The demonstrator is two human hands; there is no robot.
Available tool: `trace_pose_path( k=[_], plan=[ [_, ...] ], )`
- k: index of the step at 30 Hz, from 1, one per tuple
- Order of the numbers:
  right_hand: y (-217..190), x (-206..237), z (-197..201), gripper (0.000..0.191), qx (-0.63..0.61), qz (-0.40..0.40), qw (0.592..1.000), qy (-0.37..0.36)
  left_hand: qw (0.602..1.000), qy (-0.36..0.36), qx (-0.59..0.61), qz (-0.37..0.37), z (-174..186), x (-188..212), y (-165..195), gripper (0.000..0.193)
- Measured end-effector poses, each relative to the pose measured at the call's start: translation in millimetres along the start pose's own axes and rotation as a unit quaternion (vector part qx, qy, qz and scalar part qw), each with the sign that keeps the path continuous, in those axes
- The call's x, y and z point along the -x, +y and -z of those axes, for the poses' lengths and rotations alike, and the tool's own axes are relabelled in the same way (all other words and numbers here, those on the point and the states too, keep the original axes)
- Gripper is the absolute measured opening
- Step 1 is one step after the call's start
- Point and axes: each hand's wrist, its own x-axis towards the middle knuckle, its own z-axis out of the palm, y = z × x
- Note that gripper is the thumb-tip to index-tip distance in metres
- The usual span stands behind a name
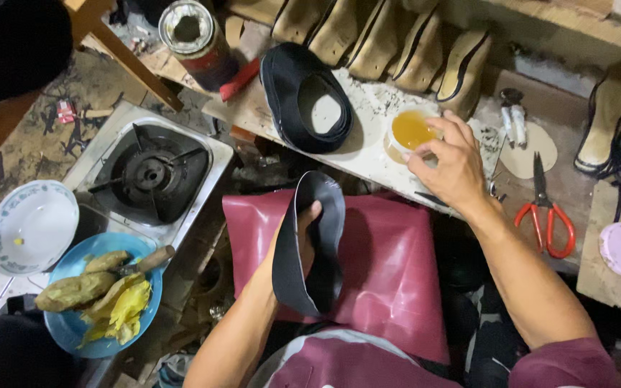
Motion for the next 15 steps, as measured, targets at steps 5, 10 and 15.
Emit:
trace_pose_path(
  k=[5, 10, 15],
  plan=[
    [-47.7, 43.0, 12.2, 0.028, -0.211, 0.072, 0.975, -0.015, 0.996, -0.079, 0.007, 0.028, -17.2, 10.8, -4.0, 0.042],
    [-78.3, 58.5, 16.3, 0.047, -0.159, 0.209, 0.965, 0.001, 0.993, -0.117, 0.004, 0.014, -35.8, 26.0, -5.1, 0.041],
    [-68.0, 50.6, 16.7, 0.048, -0.159, 0.208, 0.964, 0.041, 0.983, -0.180, -0.032, 0.016, -41.5, 36.2, -5.4, 0.037]
  ],
)
